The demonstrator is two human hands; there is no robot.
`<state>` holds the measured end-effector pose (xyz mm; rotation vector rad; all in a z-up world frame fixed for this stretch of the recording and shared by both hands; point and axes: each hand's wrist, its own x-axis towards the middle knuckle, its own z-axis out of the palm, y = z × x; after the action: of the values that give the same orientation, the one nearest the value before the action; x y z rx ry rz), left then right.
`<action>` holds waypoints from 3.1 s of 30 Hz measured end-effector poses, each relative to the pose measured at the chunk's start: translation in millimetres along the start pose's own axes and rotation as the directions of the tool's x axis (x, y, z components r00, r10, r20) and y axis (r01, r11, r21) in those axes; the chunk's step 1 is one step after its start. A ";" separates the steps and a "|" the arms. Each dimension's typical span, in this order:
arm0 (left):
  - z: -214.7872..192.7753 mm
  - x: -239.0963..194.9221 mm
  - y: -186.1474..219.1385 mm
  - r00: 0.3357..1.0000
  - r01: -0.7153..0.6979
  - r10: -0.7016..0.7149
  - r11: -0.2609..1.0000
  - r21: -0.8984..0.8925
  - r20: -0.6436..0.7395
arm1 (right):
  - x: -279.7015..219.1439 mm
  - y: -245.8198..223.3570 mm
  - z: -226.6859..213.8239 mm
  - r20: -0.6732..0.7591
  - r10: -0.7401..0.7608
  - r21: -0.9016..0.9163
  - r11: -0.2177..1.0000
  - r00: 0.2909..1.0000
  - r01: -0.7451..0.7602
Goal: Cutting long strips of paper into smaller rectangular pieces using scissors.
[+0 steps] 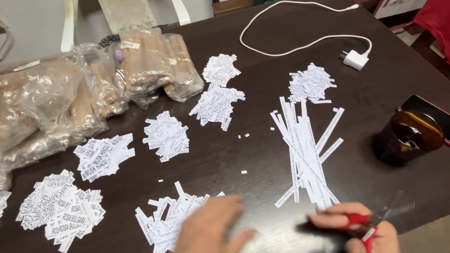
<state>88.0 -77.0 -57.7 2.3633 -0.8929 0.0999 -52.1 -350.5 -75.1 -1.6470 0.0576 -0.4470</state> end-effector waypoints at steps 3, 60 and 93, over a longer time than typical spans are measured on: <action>19.6 8.5 39.4 0.924 -0.360 0.368 0.929 -0.085 0.108 | 16.1 -30.2 18.1 0.149 -0.092 -0.237 0.963 0.985 0.126; -109.3 -129.1 17.6 0.628 -0.101 -0.167 0.951 -0.293 -0.760 | 1.2 -57.4 95.5 0.389 -0.332 0.174 0.943 0.859 0.285; -162.4 -137.4 -16.8 0.640 -0.567 0.556 0.807 0.161 -0.531 | 12.7 -76.3 222.5 0.810 0.181 0.193 0.816 0.558 -0.545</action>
<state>14.8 103.7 28.9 1.7677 -1.2686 0.9823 13.9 -133.6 -11.3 -1.2070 -0.3085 0.5850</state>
